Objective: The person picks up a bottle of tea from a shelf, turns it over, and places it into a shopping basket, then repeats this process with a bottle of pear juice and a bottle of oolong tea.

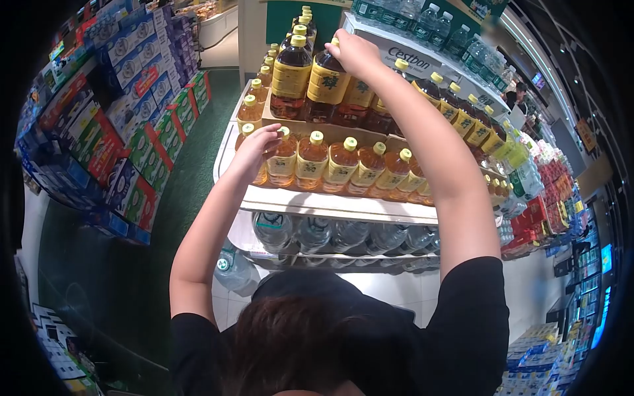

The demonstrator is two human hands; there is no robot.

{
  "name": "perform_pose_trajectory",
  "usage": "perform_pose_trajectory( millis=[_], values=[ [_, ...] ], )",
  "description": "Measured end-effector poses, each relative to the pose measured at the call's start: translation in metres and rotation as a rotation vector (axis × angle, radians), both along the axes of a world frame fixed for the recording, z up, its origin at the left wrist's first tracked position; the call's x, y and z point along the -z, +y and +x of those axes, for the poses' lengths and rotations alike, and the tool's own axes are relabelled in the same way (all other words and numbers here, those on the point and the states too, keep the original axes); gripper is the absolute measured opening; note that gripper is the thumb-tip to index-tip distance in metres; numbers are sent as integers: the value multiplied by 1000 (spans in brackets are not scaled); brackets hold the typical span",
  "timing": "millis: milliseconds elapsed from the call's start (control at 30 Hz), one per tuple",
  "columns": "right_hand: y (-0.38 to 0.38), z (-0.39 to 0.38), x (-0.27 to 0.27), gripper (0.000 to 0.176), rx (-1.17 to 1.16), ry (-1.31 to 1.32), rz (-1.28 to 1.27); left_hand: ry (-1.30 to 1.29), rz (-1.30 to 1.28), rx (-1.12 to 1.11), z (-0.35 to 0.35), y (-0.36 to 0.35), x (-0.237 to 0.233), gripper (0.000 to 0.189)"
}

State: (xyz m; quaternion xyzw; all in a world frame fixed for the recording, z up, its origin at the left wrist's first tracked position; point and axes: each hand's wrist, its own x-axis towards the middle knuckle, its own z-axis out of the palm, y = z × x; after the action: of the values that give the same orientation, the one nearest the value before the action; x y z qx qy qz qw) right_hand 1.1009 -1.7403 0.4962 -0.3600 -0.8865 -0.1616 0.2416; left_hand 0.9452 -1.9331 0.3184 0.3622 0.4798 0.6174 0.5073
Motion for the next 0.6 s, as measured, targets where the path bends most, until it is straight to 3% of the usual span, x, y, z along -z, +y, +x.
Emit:
perform_pose_trajectory(
  millis=[67, 267, 400, 567, 600],
  values=[
    [-2, -2, 1, 40, 19, -42, 23, -211, 19, 35, 8, 2, -2, 42],
    [17, -4, 9, 38, 31, -38, 56, -290, 75, 35, 29, 16, 2, 43],
    [32, -1, -4, 41, -26, -218, 10, -504, 110, 1, 42, 29, -3, 45],
    [53, 4, -1, 58, -111, -224, -220, -132, 88, -93, 55, 55, -12, 50],
    [54, 5, -1, 60, -136, -232, -231, -193, 71, -109, 55, 61, -11, 51]
  ],
)
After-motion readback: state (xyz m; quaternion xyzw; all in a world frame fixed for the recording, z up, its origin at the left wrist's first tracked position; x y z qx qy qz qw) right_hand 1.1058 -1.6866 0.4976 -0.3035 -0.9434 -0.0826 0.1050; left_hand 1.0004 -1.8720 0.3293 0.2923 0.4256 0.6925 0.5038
